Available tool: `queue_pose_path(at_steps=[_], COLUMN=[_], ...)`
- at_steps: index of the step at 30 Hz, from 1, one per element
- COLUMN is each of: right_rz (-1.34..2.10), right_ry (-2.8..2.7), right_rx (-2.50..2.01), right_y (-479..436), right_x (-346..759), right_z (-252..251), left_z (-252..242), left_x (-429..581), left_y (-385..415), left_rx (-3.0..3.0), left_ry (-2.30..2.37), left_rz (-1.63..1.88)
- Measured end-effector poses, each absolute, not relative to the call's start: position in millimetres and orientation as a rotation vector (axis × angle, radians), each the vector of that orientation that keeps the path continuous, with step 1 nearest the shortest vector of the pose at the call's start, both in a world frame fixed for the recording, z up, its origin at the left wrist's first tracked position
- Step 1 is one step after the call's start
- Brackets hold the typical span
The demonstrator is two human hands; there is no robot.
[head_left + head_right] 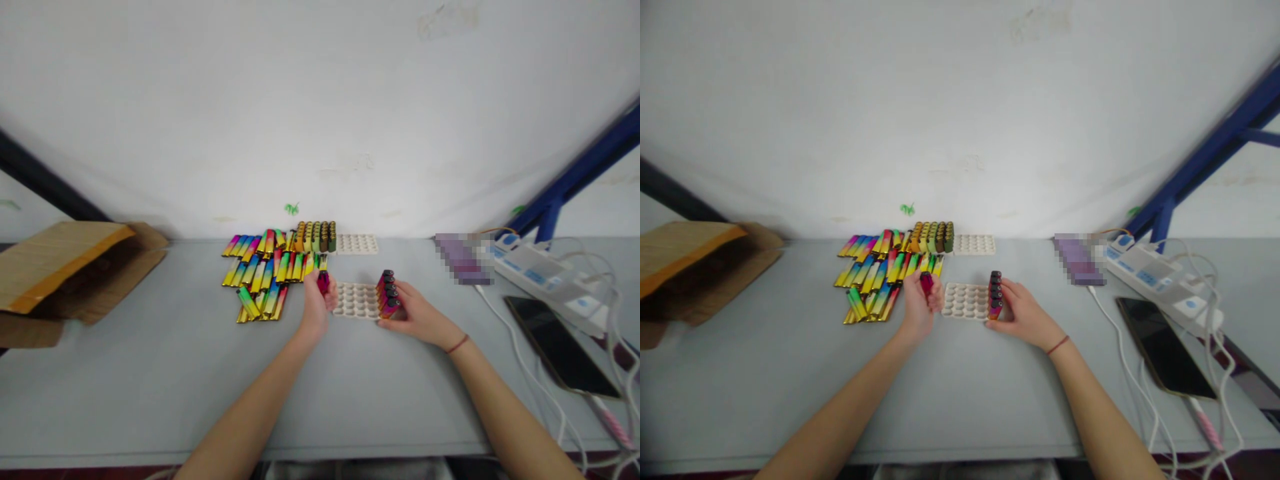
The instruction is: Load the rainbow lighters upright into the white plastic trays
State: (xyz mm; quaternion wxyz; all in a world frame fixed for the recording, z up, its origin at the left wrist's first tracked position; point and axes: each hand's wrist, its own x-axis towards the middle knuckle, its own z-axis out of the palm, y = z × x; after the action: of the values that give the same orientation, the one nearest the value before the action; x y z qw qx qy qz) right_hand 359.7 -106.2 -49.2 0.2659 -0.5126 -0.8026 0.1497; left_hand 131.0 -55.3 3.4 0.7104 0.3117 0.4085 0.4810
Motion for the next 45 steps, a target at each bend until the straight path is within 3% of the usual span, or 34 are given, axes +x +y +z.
queue_pose_path(at_steps=[30, 45], right_rz=[0.411, 0.39], right_ry=[-2.143, -2.144], right_rx=[-1.382, -1.367], right_y=[-106, -105], right_x=[359, 359], right_z=[-51, -54], left_z=[-4, -26], left_x=[131, 146], left_y=[-52, -39], left_rx=[0.932, 1.76], left_ry=[0.85, 0.92], left_rz=[1.074, 1.203])
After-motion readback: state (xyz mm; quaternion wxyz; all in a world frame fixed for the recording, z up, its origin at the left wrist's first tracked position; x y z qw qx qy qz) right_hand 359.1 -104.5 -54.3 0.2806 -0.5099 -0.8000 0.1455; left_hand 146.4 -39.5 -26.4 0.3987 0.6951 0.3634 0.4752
